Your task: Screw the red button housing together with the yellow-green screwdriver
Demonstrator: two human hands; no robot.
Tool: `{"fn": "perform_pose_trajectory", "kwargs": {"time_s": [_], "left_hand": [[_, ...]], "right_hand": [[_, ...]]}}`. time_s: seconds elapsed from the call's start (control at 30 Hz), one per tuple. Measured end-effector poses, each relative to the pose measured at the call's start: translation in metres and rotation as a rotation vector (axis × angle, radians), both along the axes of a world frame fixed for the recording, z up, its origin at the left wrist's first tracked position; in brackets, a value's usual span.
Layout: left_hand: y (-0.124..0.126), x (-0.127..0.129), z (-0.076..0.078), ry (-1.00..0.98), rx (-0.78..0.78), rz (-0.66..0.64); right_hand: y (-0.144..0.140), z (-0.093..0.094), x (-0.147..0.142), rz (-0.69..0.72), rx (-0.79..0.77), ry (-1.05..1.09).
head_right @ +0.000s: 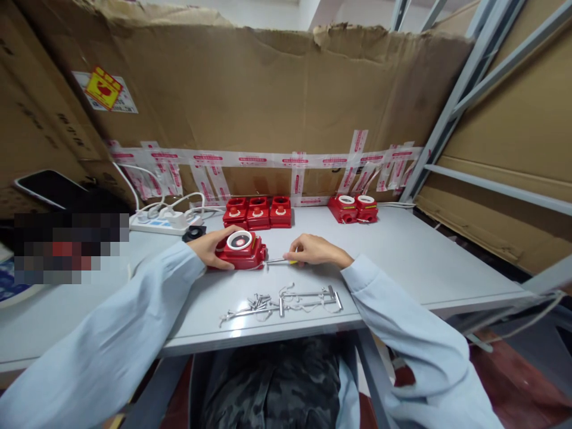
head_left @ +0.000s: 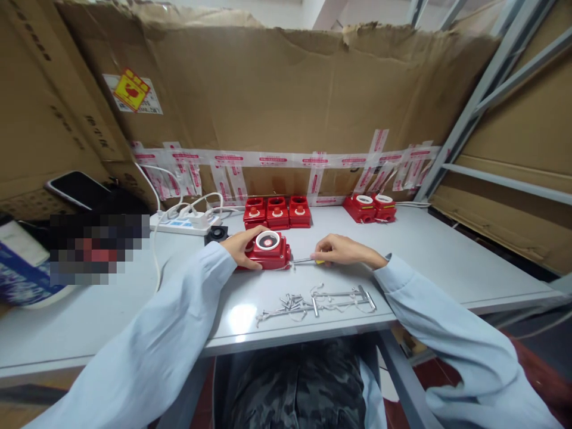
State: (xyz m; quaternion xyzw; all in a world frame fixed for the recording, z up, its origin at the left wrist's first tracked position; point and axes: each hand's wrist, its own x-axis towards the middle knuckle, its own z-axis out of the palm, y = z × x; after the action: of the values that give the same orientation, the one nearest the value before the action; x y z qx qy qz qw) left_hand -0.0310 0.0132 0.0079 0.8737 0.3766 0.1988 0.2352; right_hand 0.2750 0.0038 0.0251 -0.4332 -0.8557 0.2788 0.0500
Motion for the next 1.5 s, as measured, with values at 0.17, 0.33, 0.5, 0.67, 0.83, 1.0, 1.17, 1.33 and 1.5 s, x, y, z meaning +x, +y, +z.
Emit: {"fn": "perform_pose_trajectory", "kwargs": {"time_s": [0.17, 0.33, 0.5, 0.67, 0.83, 1.0, 1.17, 1.33, 1.5], "left_hand": [[0.000, 0.000, 0.000, 0.004, 0.002, 0.011], [0.000, 0.001, 0.000, -0.003, -0.002, -0.002], [0.000, 0.001, 0.000, -0.008, -0.004, -0.010], [-0.002, 0.003, 0.002, 0.001, -0.005, -0.012], [-0.004, 0.005, 0.003, 0.002, -0.008, 0.017], [-0.004, 0.005, 0.001, 0.008, 0.001, 0.016], [-0.004, 0.002, 0.003, -0.005, 0.019, 0.024], [-0.006, 0.001, 0.015, -0.112, 0.146, 0.112], [-0.006, 0.000, 0.024, -0.257, 0.313, 0.386]], "right_hand": [[0.002, -0.006, -0.001, -0.012, 0.202, -0.025], [-0.002, -0.001, -0.005, -0.027, 0.167, -0.052], [-0.006, 0.002, -0.006, -0.016, 0.159, -0.073], [-0.006, -0.005, -0.009, -0.060, 0.298, -0.110], [-0.008, 0.000, -0.009, -0.019, 0.344, -0.145], [-0.010, 0.011, -0.002, -0.046, 0.340, -0.136], [-0.009, 0.011, -0.004, -0.053, 0.280, -0.027], [-0.014, 0.005, -0.018, -0.001, 0.263, 0.113], [-0.016, 0.001, -0.045, 0.066, 0.346, 0.044]]}}
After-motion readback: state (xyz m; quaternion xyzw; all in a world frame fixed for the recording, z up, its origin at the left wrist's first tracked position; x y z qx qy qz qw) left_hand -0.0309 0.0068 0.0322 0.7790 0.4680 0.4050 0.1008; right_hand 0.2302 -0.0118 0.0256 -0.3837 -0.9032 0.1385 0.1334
